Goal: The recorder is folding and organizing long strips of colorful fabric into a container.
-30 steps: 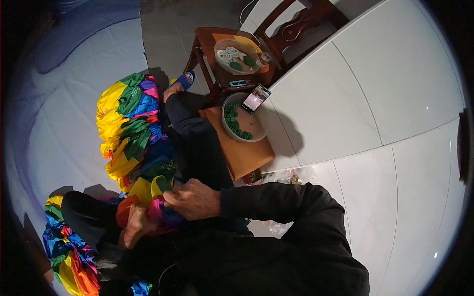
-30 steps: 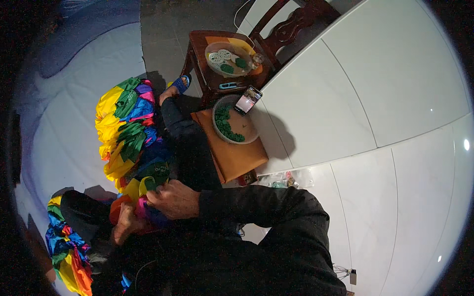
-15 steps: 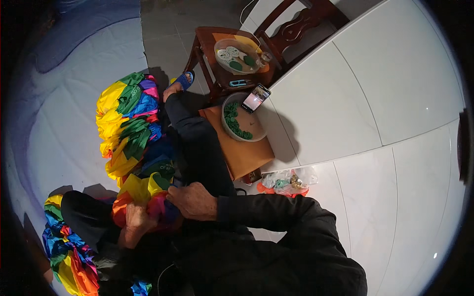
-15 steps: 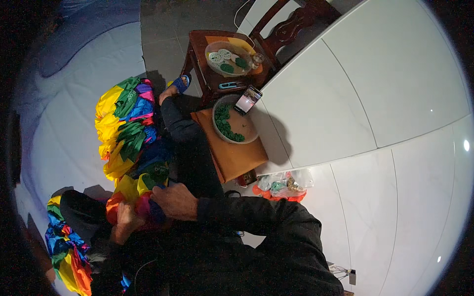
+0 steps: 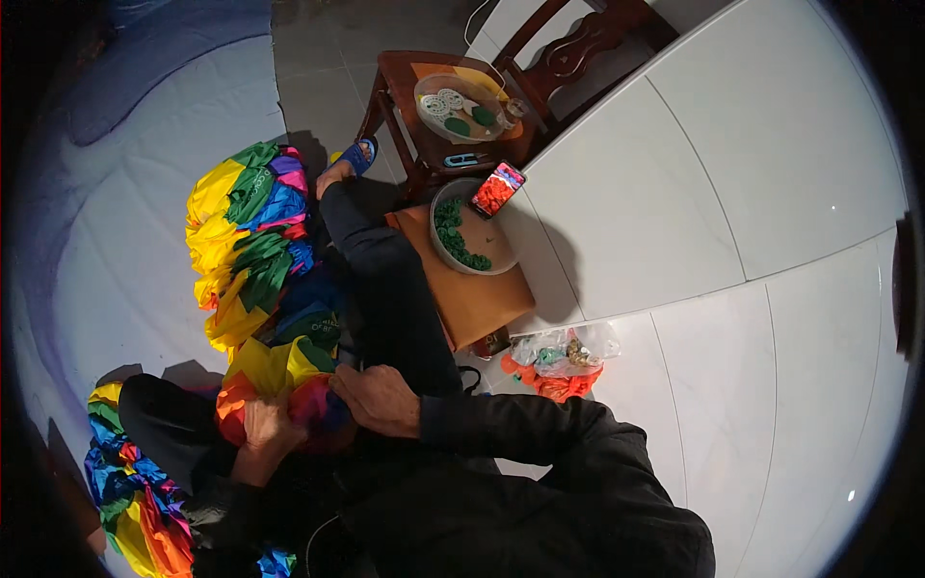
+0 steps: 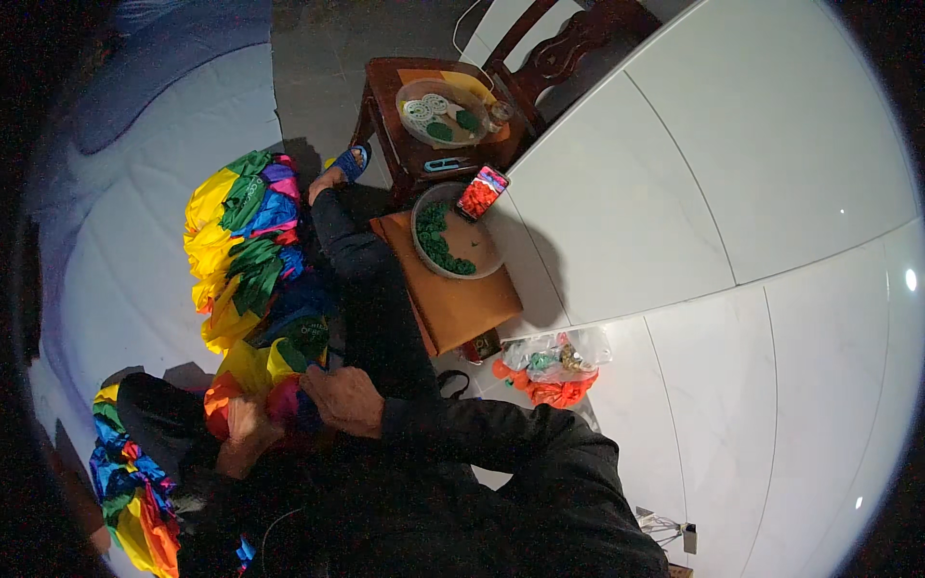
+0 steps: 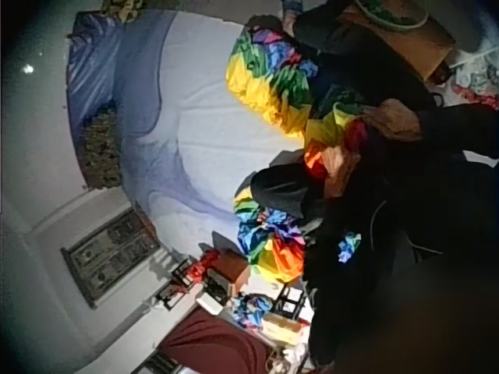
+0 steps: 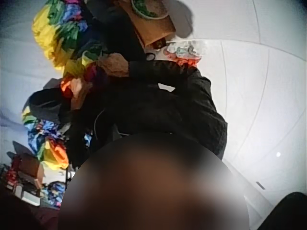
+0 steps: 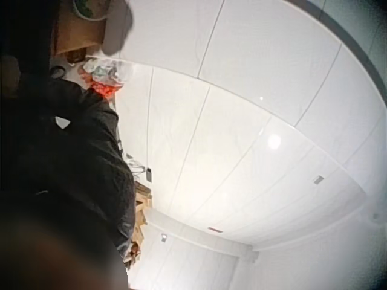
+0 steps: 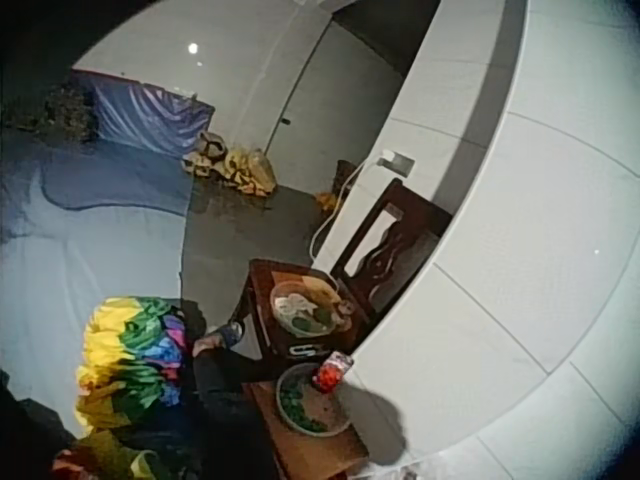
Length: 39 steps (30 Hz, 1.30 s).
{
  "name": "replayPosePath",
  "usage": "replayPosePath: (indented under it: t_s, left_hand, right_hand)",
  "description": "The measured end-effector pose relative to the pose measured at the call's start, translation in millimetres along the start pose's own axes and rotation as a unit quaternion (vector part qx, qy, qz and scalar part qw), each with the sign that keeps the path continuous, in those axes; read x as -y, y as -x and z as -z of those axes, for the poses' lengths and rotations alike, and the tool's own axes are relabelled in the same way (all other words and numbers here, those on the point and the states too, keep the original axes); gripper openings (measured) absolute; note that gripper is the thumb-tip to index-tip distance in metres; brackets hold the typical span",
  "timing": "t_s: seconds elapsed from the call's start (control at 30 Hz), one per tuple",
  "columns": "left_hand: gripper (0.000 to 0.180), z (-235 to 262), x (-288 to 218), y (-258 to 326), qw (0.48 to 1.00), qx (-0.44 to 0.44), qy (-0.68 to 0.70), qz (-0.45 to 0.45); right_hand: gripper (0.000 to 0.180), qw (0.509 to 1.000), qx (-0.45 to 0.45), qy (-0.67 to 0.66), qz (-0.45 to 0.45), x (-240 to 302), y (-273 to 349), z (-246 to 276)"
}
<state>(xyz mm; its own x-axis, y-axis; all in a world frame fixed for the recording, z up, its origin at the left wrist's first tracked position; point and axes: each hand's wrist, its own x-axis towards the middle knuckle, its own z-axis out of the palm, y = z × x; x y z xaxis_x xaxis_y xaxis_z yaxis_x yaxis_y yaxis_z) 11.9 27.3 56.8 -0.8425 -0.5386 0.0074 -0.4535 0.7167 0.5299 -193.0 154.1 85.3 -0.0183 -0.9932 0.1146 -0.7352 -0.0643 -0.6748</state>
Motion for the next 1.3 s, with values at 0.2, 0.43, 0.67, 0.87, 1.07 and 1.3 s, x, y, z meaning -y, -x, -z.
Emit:
replayPosePath:
  t_s: [0.2,0.43,0.67,0.87,1.07,1.3]
  left_hand:
    - [0.059,7.1,-5.9,-2.2,0.997,0.057,0.025,0.045]
    - [0.06,0.6,-1.3,0.0,0.998,0.044,0.013,0.043]
    - [0.066,-11.8,4.3,1.3,1.0,-0.003,0.0,0.025]
    - [0.063,-19.0,5.8,2.0,0.993,-0.085,-0.07,-0.046]
    - [0.053,-13.2,1.0,-2.3,0.999,0.022,-0.03,0.037]
    - [0.04,-19.5,8.8,2.1,0.996,0.063,-0.056,0.007]
  right_hand:
    - [0.034,0.993,-0.087,0.035,0.065,-14.0,8.7,-22.3]
    - [0.035,0.966,0.161,-0.045,-0.197,7.2,-8.9,4.8]
    - [0.019,0.992,-0.039,0.106,0.062,-17.5,5.4,-22.4]
    - [0.021,0.985,-0.032,0.152,0.081,-30.1,8.5,-32.4]
    - [0.025,0.985,-0.01,0.159,0.068,-51.1,18.1,-49.9]
    - [0.026,0.993,0.067,0.096,0.03,-61.2,22.7,-48.5]
